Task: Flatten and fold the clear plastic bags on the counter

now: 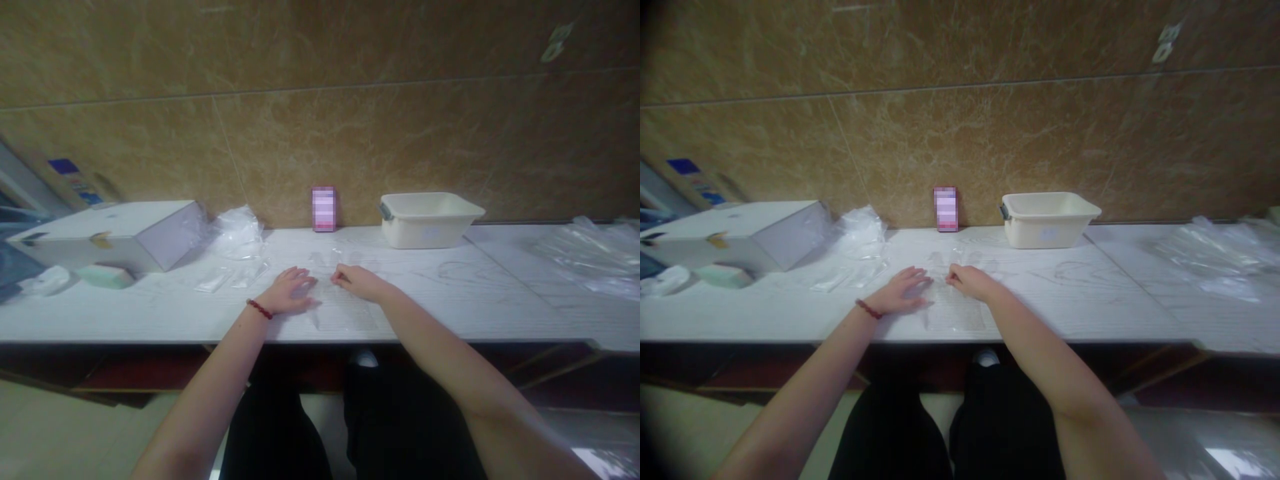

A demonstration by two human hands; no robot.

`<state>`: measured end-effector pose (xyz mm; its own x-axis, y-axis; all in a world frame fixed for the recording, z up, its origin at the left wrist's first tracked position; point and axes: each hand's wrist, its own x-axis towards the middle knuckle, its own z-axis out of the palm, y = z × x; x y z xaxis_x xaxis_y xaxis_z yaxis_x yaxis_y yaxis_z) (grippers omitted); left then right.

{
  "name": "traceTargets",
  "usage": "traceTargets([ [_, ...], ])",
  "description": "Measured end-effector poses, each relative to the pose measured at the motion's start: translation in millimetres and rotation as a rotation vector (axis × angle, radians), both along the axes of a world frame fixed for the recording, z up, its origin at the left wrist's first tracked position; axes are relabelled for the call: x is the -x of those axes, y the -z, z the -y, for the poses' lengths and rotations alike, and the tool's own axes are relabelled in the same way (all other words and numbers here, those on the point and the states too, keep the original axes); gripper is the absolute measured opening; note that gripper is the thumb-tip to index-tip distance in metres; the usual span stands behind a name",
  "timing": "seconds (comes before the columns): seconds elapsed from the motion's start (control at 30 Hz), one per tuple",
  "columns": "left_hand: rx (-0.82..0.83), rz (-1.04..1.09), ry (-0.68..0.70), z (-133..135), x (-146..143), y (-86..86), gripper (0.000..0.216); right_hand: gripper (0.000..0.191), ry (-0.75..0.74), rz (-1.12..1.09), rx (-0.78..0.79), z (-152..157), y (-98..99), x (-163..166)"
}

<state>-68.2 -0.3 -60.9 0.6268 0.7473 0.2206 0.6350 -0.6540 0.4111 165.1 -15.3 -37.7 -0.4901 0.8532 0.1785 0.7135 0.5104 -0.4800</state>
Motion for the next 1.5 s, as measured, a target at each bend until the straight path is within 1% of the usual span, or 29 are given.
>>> traceTargets([
  [0.1,-0.029,0.042,0.003,3.3,-5.7,-1.6,0.048,0.014,-0.02,-0.017,-0.007,-0.7,1.1,0.0],
  [0.17,-0.048,0.06,-0.019,9.5,-9.6,-4.2,0.045,0.015,-0.023,-0.024,-0.013,-0.8,1.4,0.5],
  [0.3,-0.074,0.045,-0.046,27.5,-10.6,-8.6,0.05,0.015,-0.029,-0.022,-0.009,-0.1,1.3,1.9],
  [0.47,-0.057,-0.018,-0.007,41.8,-0.8,-7.4,0.055,0.015,-0.06,-0.016,0.004,0.7,0.8,2.5],
  [0.73,-0.022,-0.031,0.007,45.7,4.5,-9.6,0.041,0.018,-0.085,0.014,0.019,0.5,2.2,1.2],
  [0.9,-0.031,-0.052,0.035,53.7,17.8,-8.7,0.043,0.018,-0.094,0.013,0.003,-1.1,4.0,0.1],
  [1.0,-0.016,-0.081,0.038,57.6,26.9,-12.3,0.043,0.017,-0.083,0.016,0.008,-0.8,3.0,0.8],
  [1.1,-0.002,-0.114,0.018,56.6,29.0,-18.6,0.041,0.017,-0.07,0.014,0.023,-0.3,2.3,1.6],
  [1.23,-0.013,-0.167,0.015,50.3,19.3,-25.2,0.04,0.017,-0.063,0.003,0.036,0.0,2.4,2.0],
  [1.37,-0.003,-0.233,0.034,43.3,11.2,-25.6,0.038,0.017,-0.067,-0.006,0.026,-0.2,2.2,1.4],
  [1.5,0.059,-0.266,0.063,35.1,13.8,-23.6,0.039,0.016,-0.059,-0.017,0.013,-3.6,3.3,-1.4],
])
